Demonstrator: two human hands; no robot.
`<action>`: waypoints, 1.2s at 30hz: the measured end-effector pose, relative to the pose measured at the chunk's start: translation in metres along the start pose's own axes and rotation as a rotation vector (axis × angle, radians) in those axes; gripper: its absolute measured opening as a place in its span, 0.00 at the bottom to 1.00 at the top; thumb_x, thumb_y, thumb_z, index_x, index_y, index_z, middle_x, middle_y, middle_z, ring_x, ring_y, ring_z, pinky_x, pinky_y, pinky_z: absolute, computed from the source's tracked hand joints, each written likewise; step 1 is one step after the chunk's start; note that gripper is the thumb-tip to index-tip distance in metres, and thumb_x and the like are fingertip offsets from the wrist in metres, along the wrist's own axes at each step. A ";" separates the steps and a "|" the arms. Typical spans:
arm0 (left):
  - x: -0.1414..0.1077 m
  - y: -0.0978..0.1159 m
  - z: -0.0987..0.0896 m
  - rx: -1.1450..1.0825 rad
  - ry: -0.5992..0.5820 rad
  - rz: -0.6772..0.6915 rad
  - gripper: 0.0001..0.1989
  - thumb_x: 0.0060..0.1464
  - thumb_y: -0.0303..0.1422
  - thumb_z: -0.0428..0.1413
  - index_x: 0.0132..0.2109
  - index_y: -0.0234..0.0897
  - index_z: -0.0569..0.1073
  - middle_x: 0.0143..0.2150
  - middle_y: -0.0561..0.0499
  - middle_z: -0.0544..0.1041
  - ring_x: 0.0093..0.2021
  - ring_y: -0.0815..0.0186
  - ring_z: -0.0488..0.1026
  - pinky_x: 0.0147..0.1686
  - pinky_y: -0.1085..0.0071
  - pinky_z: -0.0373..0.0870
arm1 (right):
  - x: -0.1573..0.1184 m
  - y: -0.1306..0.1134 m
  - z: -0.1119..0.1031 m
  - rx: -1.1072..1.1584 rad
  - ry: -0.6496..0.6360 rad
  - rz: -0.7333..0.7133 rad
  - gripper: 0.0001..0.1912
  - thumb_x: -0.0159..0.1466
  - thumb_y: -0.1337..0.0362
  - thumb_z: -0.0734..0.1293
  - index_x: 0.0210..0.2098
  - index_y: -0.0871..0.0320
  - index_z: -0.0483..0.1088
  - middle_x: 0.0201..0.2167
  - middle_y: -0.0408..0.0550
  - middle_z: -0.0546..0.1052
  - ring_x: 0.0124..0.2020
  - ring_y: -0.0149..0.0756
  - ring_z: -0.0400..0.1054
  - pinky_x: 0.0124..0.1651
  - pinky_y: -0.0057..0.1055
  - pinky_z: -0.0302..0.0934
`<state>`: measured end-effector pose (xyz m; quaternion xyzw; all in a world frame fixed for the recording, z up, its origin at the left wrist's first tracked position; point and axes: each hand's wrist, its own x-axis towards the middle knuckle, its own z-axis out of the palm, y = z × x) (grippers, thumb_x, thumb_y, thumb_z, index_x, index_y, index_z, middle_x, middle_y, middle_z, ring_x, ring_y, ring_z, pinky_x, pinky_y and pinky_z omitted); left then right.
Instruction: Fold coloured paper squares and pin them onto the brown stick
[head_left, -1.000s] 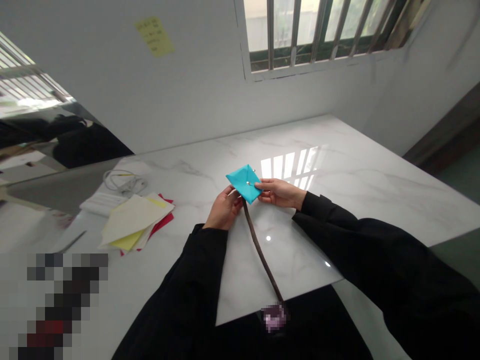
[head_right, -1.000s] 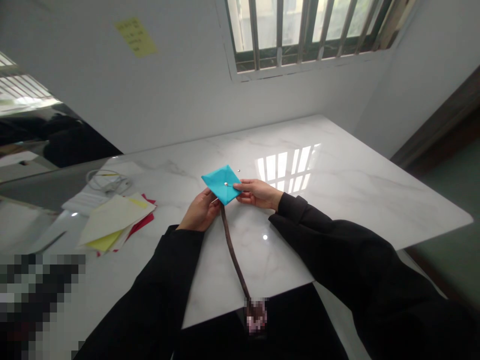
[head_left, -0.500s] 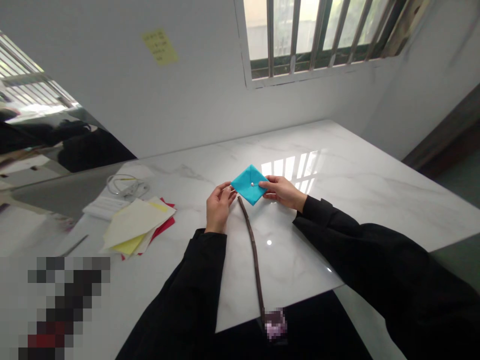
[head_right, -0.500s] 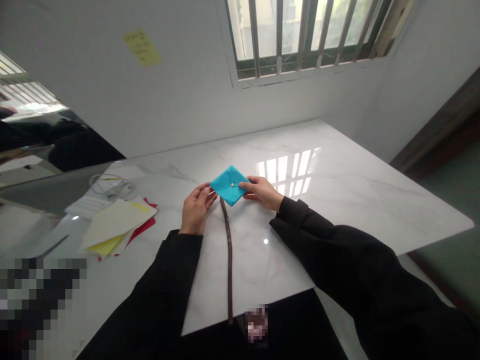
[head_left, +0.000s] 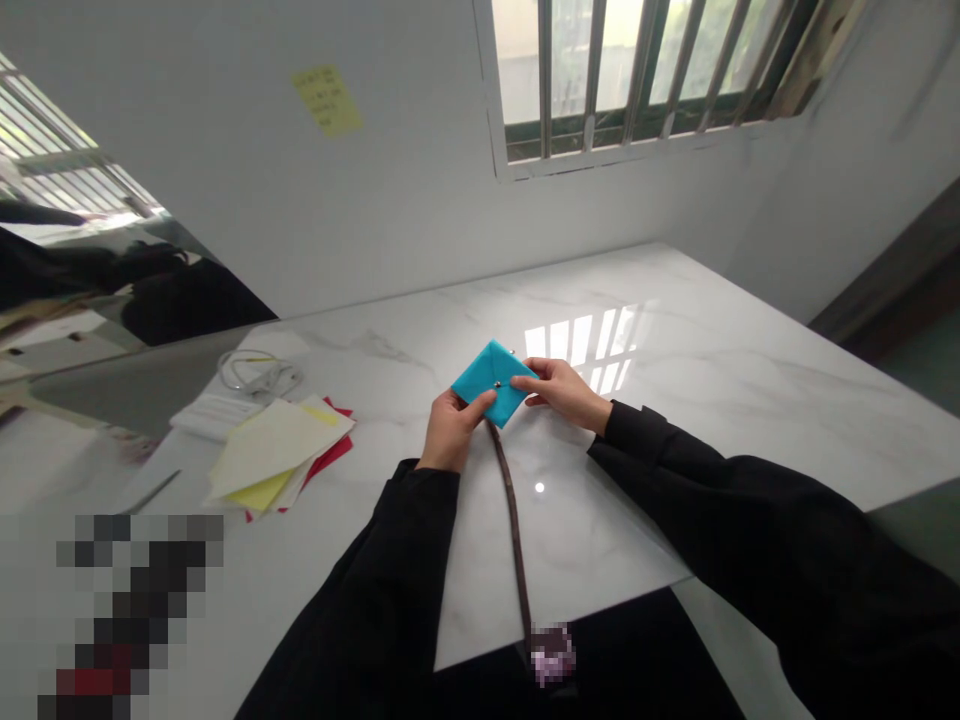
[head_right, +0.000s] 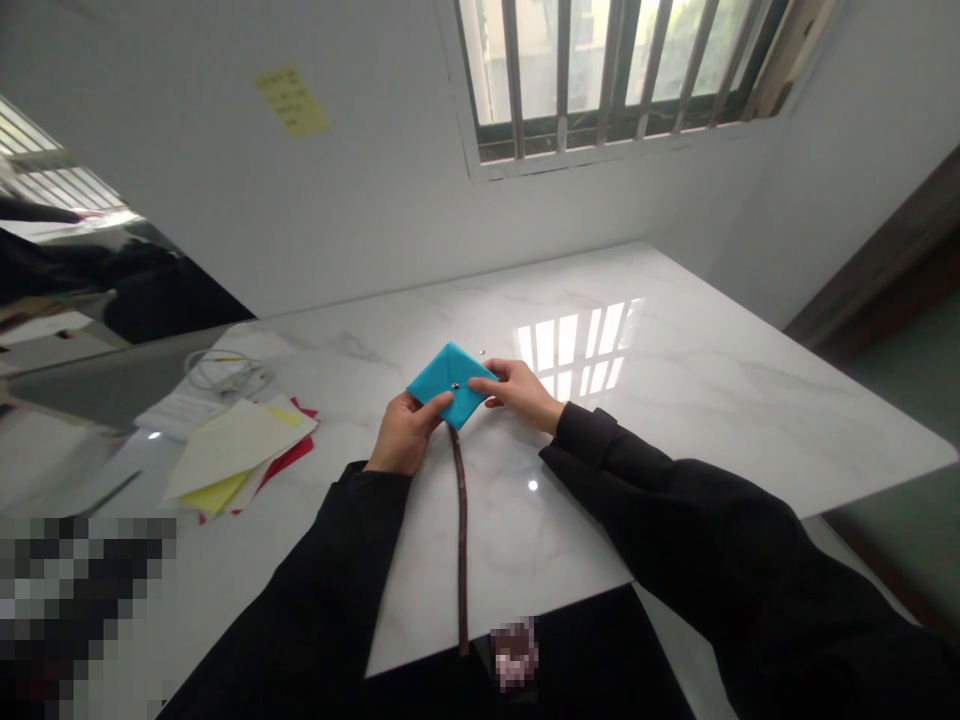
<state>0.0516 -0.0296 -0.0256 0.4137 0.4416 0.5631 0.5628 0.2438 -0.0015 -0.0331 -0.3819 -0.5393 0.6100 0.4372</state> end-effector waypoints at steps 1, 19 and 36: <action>0.000 0.000 0.000 -0.007 0.003 0.000 0.26 0.36 0.37 0.77 0.43 0.32 0.82 0.43 0.42 0.85 0.48 0.49 0.81 0.52 0.56 0.77 | 0.000 0.000 0.000 -0.038 0.008 -0.025 0.18 0.61 0.51 0.76 0.42 0.57 0.74 0.37 0.46 0.78 0.37 0.33 0.73 0.39 0.29 0.69; 0.003 -0.004 0.001 0.029 0.018 -0.001 0.29 0.35 0.37 0.77 0.46 0.31 0.81 0.44 0.43 0.85 0.43 0.55 0.82 0.50 0.59 0.77 | -0.011 -0.008 0.009 -0.668 0.279 -0.678 0.08 0.63 0.61 0.77 0.43 0.49 0.80 0.55 0.50 0.75 0.58 0.46 0.69 0.60 0.45 0.67; 0.004 -0.009 -0.002 0.108 0.010 0.020 0.27 0.38 0.37 0.74 0.46 0.32 0.80 0.43 0.45 0.85 0.41 0.58 0.80 0.49 0.61 0.76 | -0.009 -0.001 0.009 -0.694 0.221 -0.573 0.05 0.61 0.61 0.79 0.38 0.50 0.83 0.55 0.51 0.76 0.58 0.47 0.70 0.63 0.47 0.64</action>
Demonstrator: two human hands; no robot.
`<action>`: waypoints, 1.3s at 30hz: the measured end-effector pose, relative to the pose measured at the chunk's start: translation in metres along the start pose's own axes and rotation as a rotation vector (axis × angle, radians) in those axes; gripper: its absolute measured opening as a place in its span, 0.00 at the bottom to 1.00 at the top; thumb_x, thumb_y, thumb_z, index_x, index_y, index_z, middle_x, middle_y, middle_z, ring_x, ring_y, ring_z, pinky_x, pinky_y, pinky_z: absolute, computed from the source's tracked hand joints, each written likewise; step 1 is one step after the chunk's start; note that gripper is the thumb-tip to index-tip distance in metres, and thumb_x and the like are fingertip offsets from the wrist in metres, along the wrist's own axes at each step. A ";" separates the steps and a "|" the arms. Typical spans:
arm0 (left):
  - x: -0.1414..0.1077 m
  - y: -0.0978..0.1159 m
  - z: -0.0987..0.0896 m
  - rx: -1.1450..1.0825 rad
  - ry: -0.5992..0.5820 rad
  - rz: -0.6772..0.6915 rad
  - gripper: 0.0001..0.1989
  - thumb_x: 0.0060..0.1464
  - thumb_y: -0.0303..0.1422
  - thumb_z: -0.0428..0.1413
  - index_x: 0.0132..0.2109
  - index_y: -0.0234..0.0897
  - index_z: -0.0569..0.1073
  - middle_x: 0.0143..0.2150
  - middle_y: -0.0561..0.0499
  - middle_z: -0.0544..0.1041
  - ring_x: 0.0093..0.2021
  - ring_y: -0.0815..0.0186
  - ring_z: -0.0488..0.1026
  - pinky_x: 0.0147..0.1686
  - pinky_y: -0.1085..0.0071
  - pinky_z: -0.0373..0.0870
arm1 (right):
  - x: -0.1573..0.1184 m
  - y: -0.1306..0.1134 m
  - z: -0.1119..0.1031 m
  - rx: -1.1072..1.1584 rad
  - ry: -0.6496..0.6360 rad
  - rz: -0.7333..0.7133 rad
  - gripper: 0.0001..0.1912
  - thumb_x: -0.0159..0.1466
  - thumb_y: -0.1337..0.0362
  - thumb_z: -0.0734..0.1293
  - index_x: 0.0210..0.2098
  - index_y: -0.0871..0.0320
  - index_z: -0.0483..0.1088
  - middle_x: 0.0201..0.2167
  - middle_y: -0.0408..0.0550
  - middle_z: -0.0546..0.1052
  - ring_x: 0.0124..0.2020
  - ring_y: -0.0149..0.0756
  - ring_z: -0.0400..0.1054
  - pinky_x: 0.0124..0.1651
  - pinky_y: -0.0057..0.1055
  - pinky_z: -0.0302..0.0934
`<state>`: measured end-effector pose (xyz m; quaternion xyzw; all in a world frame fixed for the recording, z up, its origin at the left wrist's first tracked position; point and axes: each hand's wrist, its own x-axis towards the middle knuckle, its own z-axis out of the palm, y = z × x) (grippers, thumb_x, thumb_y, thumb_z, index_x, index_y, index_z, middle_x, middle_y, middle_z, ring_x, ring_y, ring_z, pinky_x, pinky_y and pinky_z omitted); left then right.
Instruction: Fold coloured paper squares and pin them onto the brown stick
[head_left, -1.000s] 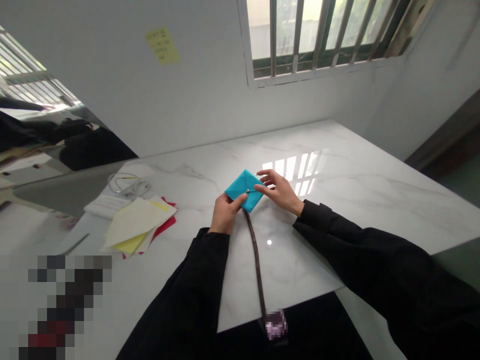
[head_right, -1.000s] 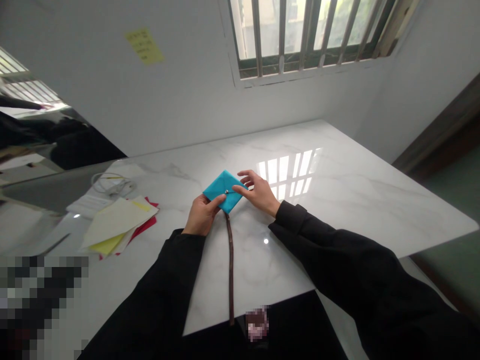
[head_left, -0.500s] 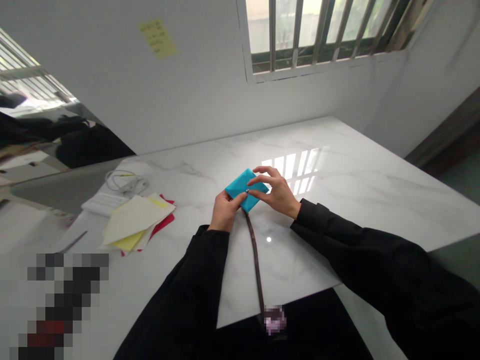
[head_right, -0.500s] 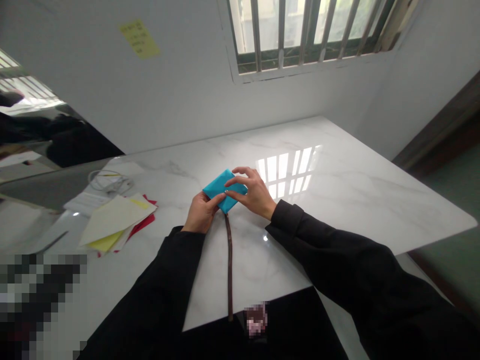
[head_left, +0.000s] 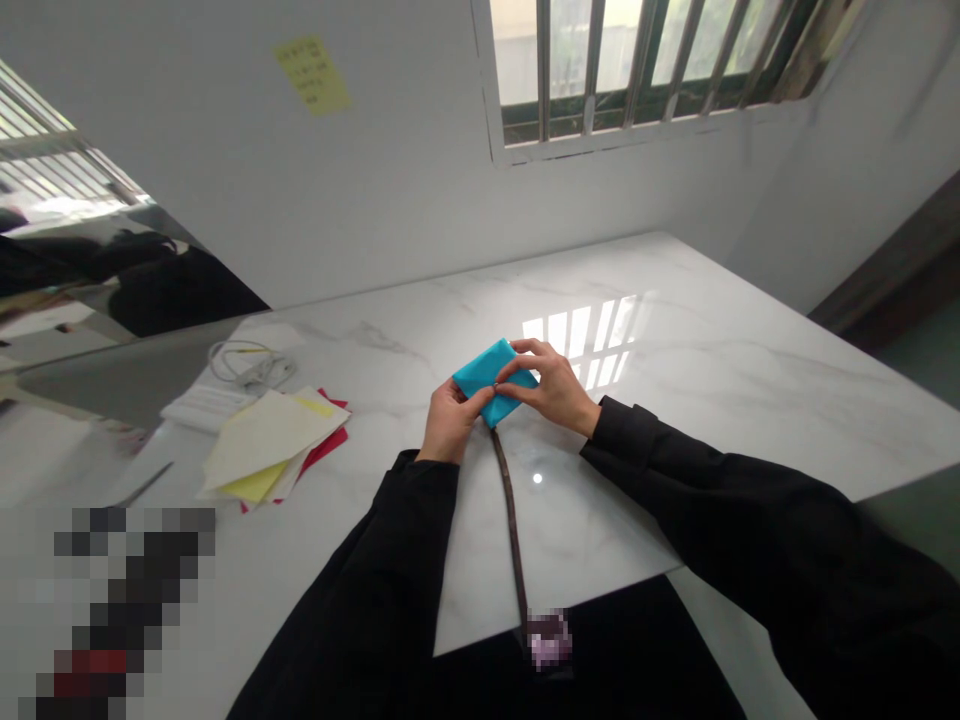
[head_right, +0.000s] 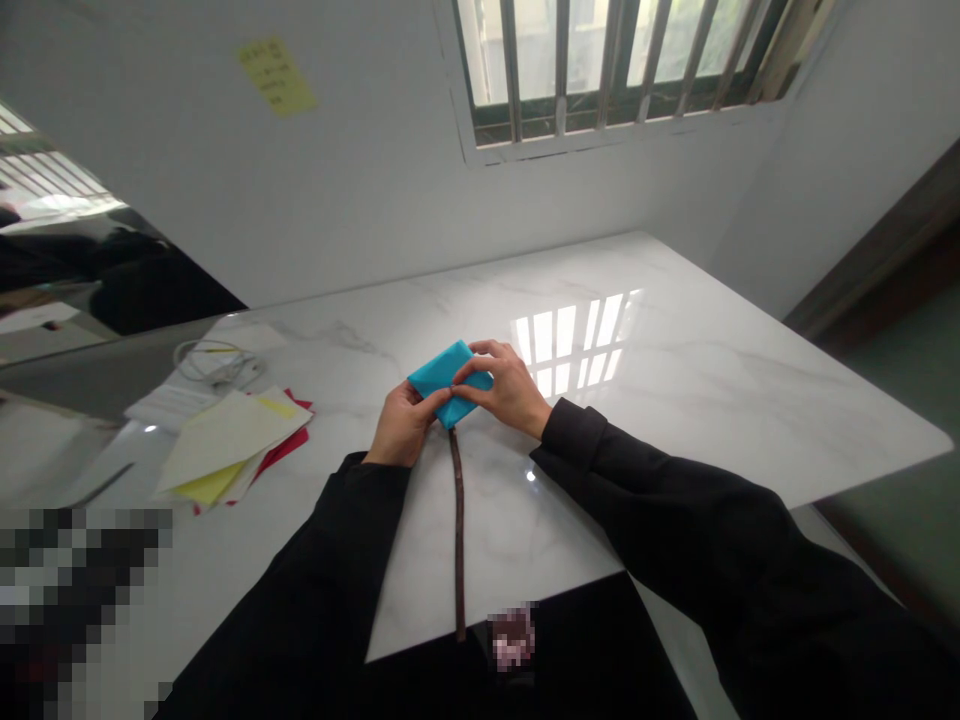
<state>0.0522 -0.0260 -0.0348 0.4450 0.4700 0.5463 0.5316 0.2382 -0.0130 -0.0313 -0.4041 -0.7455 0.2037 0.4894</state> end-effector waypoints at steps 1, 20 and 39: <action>0.000 0.001 0.000 0.015 0.004 0.006 0.26 0.38 0.37 0.74 0.46 0.32 0.80 0.43 0.45 0.85 0.41 0.58 0.80 0.49 0.61 0.76 | 0.000 0.001 0.000 0.003 -0.001 0.010 0.05 0.61 0.61 0.79 0.37 0.51 0.83 0.54 0.51 0.77 0.58 0.47 0.71 0.63 0.47 0.64; -0.001 0.001 0.001 0.133 0.040 0.059 0.24 0.39 0.38 0.72 0.43 0.32 0.80 0.40 0.45 0.84 0.39 0.58 0.79 0.45 0.63 0.75 | 0.007 0.000 -0.006 0.185 -0.194 0.129 0.09 0.64 0.56 0.75 0.36 0.54 0.81 0.56 0.53 0.77 0.63 0.48 0.69 0.65 0.46 0.61; -0.001 0.016 -0.001 -0.067 0.157 -0.069 0.23 0.42 0.39 0.70 0.45 0.39 0.74 0.35 0.54 0.78 0.32 0.67 0.73 0.31 0.72 0.72 | 0.026 0.076 -0.059 -0.404 -0.005 0.404 0.03 0.59 0.69 0.69 0.30 0.59 0.77 0.33 0.49 0.82 0.35 0.38 0.75 0.40 0.31 0.64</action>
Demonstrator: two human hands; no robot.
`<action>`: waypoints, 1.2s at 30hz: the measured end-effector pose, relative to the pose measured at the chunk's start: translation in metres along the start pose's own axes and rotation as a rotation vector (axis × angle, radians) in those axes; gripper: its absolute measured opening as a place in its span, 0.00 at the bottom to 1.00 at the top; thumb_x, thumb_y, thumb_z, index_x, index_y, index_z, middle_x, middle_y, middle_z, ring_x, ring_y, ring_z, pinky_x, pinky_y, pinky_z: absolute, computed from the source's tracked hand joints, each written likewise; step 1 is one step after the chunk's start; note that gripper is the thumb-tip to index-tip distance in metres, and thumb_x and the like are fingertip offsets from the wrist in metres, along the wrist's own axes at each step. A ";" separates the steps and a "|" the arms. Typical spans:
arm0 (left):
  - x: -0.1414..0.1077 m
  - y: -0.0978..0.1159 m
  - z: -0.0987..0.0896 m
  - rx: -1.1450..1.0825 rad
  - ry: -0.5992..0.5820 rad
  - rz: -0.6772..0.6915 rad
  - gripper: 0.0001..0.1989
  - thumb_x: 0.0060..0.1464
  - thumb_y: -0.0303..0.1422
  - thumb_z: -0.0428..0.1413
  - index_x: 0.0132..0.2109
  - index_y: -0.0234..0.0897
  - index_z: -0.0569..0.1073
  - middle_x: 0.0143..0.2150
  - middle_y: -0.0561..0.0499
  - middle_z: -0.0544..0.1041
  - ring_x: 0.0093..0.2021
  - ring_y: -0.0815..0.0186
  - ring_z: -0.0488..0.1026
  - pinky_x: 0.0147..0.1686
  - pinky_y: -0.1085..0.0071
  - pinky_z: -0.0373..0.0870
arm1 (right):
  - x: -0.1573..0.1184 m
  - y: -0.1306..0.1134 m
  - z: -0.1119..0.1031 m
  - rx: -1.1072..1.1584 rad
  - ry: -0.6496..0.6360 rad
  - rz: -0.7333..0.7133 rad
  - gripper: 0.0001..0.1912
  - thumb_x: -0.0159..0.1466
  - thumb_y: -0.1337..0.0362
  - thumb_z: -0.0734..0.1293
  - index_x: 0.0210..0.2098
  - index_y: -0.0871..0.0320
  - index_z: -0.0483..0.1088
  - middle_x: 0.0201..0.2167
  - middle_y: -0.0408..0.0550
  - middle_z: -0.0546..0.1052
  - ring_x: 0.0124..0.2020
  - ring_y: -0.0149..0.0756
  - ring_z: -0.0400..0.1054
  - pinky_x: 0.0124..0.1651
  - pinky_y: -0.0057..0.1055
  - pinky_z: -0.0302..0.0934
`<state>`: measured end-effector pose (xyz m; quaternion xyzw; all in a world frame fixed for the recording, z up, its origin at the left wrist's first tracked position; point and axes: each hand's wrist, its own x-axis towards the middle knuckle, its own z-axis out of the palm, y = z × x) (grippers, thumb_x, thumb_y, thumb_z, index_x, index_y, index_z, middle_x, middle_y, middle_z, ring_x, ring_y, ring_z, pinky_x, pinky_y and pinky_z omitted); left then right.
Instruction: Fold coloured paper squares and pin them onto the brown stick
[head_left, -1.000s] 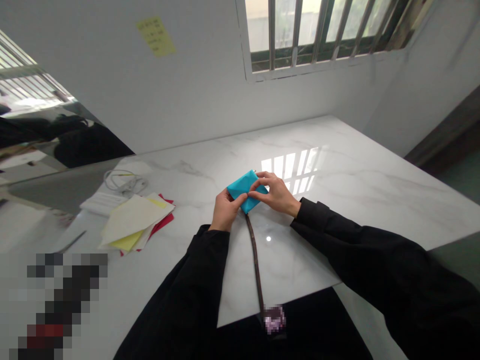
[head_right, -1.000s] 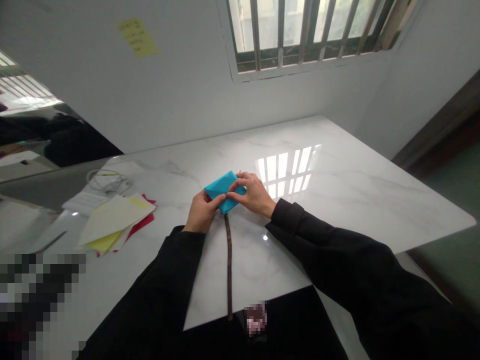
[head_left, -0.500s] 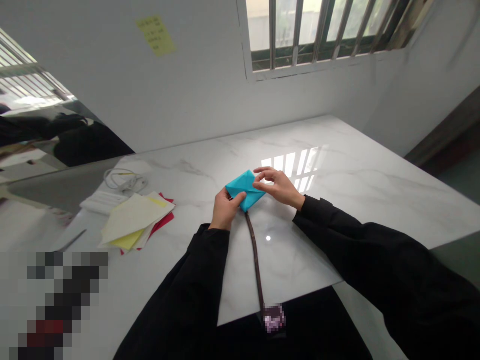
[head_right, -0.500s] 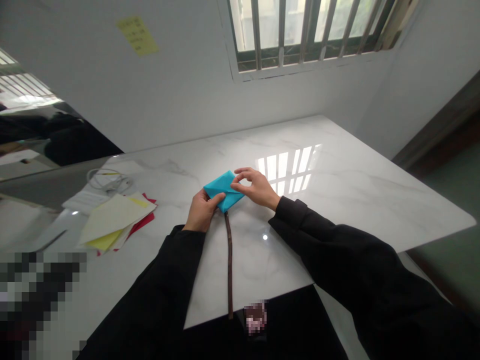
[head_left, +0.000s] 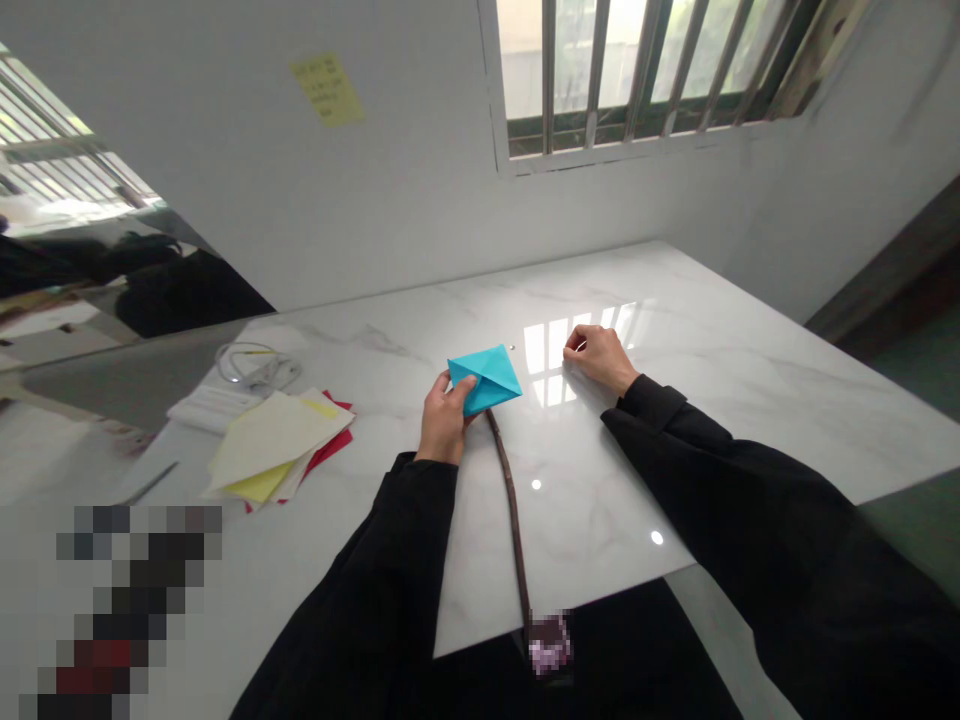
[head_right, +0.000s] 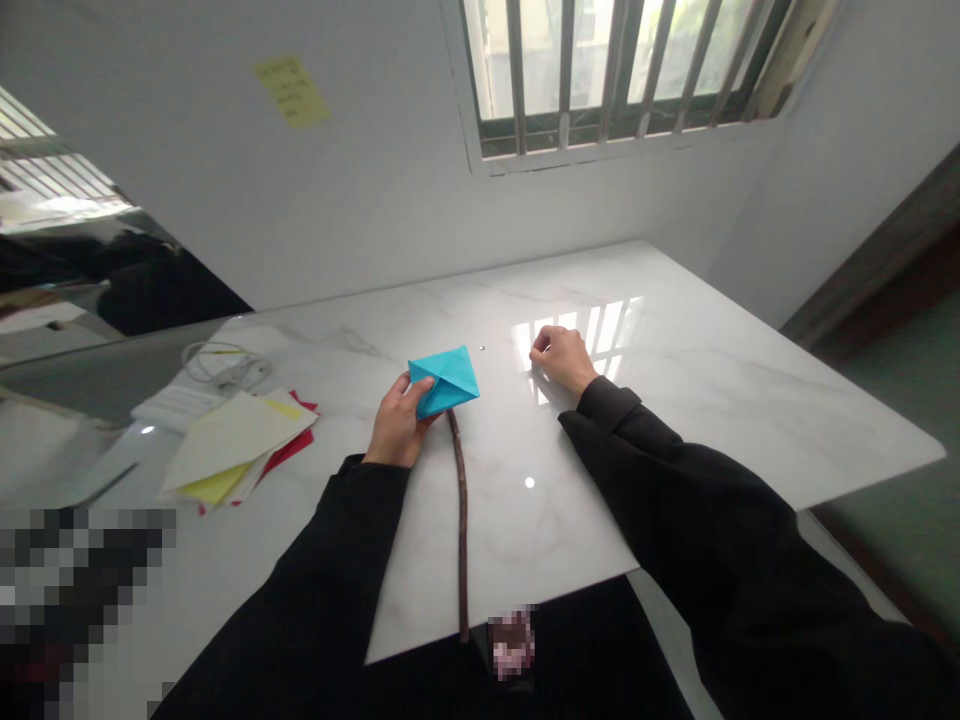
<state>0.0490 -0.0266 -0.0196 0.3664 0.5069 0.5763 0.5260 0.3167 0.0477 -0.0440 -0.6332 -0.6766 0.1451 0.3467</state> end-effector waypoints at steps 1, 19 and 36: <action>-0.001 0.001 0.000 -0.008 0.005 -0.013 0.23 0.42 0.39 0.69 0.45 0.39 0.74 0.35 0.54 0.77 0.32 0.67 0.73 0.30 0.72 0.71 | 0.000 0.000 0.000 -0.004 -0.003 -0.006 0.03 0.59 0.70 0.69 0.31 0.59 0.77 0.33 0.49 0.82 0.35 0.37 0.75 0.40 0.31 0.64; 0.004 0.017 -0.007 -0.401 0.061 -0.177 0.07 0.56 0.34 0.62 0.39 0.38 0.74 0.29 0.56 0.76 0.27 0.70 0.74 0.29 0.74 0.74 | -0.005 -0.030 0.024 -0.135 -0.131 -0.248 0.10 0.67 0.69 0.67 0.39 0.58 0.82 0.39 0.52 0.82 0.39 0.39 0.73 0.47 0.33 0.63; -0.003 0.017 -0.005 -0.396 -0.123 -0.118 0.21 0.42 0.27 0.71 0.44 0.42 0.74 0.37 0.57 0.77 0.34 0.74 0.75 0.34 0.80 0.74 | -0.011 -0.026 0.041 -0.204 -0.084 -0.297 0.19 0.72 0.69 0.64 0.58 0.54 0.79 0.47 0.58 0.75 0.49 0.48 0.66 0.55 0.43 0.65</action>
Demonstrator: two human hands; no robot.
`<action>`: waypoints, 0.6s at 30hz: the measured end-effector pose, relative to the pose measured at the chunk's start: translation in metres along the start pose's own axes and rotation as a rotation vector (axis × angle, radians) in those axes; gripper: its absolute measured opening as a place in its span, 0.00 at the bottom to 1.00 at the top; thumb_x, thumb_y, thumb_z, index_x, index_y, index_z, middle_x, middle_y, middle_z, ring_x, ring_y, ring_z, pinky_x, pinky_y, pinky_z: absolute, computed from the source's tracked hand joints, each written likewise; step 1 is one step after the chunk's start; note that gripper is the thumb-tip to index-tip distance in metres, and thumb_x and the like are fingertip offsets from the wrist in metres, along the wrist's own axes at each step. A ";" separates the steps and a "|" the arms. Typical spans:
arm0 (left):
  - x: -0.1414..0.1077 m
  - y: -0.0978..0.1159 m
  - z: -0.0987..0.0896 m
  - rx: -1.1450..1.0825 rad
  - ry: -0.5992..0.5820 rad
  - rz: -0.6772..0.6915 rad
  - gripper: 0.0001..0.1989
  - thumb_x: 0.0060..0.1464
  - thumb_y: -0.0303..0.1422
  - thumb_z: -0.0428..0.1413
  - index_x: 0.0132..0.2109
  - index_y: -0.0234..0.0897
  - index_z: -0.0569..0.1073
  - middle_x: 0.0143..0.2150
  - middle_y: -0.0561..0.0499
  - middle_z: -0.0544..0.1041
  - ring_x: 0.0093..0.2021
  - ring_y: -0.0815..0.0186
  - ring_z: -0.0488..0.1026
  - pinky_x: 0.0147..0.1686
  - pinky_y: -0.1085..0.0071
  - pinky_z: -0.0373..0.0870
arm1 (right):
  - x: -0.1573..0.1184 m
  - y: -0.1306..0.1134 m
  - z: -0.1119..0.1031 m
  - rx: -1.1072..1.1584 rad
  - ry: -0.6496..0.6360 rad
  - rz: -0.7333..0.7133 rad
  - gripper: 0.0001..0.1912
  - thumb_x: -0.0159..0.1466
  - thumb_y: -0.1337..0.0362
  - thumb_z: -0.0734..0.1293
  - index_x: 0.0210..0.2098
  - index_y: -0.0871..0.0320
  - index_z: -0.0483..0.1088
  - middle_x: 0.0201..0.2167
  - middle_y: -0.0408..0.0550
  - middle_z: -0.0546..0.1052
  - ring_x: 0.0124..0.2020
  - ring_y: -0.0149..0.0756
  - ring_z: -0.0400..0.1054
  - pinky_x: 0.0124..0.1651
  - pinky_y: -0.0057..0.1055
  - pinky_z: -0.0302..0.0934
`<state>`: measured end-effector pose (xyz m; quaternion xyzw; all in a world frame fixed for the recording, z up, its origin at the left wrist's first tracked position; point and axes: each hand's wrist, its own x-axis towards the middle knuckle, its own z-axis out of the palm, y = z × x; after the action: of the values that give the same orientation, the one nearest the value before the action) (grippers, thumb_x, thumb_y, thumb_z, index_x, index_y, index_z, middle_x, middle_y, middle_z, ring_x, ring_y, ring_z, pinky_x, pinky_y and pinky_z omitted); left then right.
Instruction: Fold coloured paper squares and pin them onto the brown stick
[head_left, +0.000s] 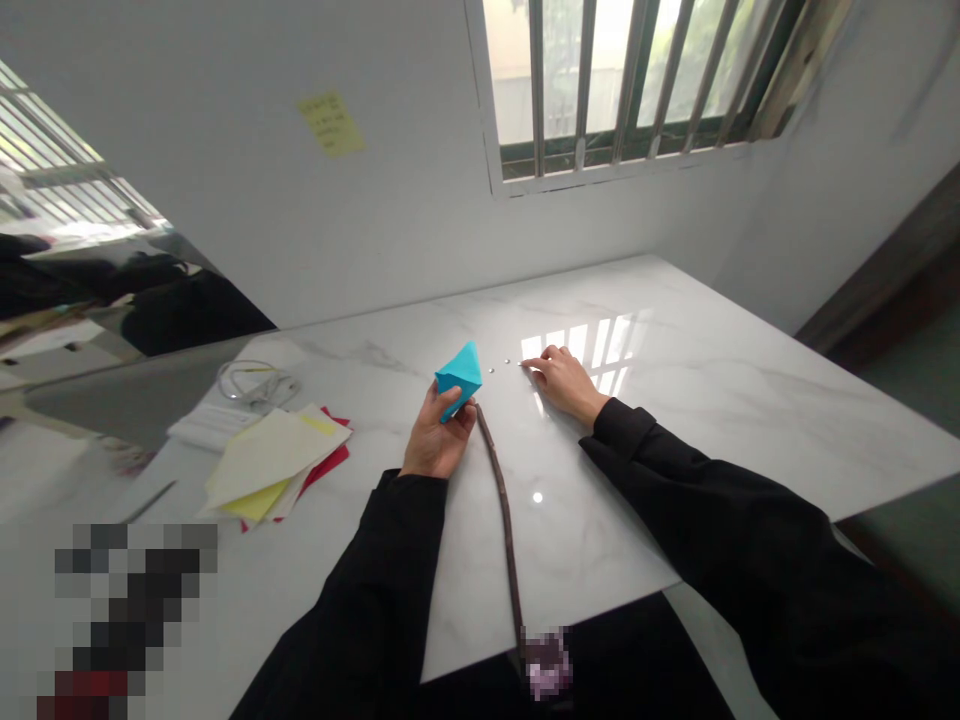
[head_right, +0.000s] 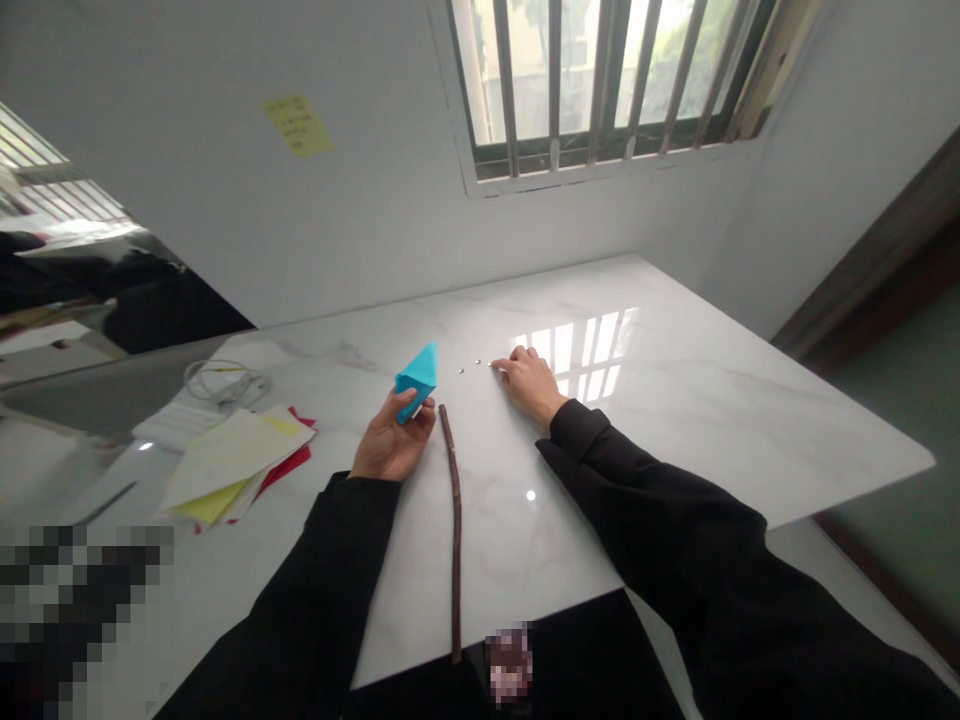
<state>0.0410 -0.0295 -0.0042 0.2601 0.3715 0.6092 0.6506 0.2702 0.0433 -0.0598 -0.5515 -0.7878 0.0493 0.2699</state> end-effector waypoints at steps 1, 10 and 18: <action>0.000 -0.001 0.000 0.015 -0.008 0.007 0.23 0.41 0.26 0.71 0.45 0.42 0.74 0.37 0.57 0.77 0.33 0.75 0.75 0.34 0.81 0.73 | 0.000 -0.001 0.000 0.014 0.001 -0.002 0.20 0.71 0.71 0.64 0.59 0.54 0.78 0.47 0.58 0.75 0.49 0.48 0.66 0.55 0.44 0.64; 0.009 -0.018 -0.007 0.466 0.116 0.255 0.29 0.45 0.34 0.69 0.55 0.41 0.75 0.42 0.51 0.78 0.37 0.65 0.77 0.32 0.73 0.76 | -0.013 -0.040 -0.015 0.591 0.070 -0.044 0.30 0.70 0.48 0.68 0.66 0.56 0.68 0.46 0.51 0.79 0.38 0.37 0.74 0.46 0.36 0.70; 0.008 -0.022 -0.004 0.470 0.121 0.209 0.22 0.53 0.49 0.67 0.39 0.33 0.75 0.29 0.50 0.76 0.26 0.65 0.74 0.23 0.72 0.74 | -0.024 -0.060 -0.011 0.573 0.188 -0.028 0.35 0.67 0.61 0.67 0.72 0.55 0.60 0.60 0.58 0.74 0.42 0.42 0.74 0.45 0.40 0.73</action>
<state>0.0509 -0.0251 -0.0248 0.4041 0.5121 0.5847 0.4823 0.2309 -0.0032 -0.0373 -0.4442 -0.7209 0.2144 0.4868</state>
